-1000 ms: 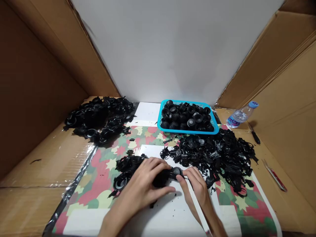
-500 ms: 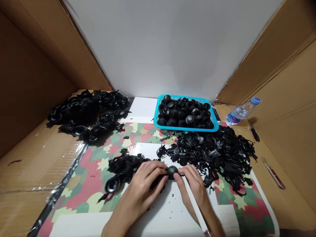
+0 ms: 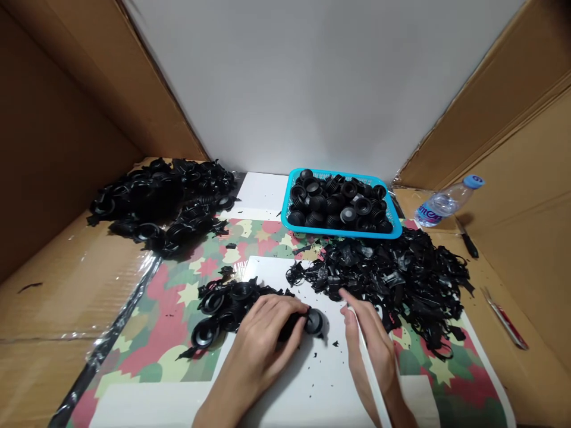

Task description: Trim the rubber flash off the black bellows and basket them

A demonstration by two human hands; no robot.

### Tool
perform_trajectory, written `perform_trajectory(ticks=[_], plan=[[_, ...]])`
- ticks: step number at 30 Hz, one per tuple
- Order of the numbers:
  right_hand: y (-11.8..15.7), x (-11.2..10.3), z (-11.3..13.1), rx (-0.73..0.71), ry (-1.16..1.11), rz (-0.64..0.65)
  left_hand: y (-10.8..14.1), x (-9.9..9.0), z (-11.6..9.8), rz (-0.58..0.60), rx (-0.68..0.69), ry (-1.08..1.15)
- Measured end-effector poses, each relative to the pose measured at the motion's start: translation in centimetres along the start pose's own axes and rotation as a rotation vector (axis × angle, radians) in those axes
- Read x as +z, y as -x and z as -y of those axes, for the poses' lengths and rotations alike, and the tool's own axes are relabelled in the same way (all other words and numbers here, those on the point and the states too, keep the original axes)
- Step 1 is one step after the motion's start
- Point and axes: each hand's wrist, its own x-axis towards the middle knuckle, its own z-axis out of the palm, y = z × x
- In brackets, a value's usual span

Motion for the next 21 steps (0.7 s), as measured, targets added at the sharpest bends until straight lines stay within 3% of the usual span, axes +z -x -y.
perform_trajectory(ticks=[4, 10, 21], plan=[[0.0, -1.5, 0.1, -0.067, -0.038, -0.001, -0.8, -0.1, 0.2, 0.040, 0.045, -0.023], [-1.7, -2.3, 0.1, -0.355, -0.151, 0.240, -1.8, -0.6, 0.4, 0.133, 0.025, -0.055], [-1.9, -2.0, -0.8, -0.320, -0.115, 0.342, -2.7, -1.3, -0.2, 0.332, -0.054, -0.114]])
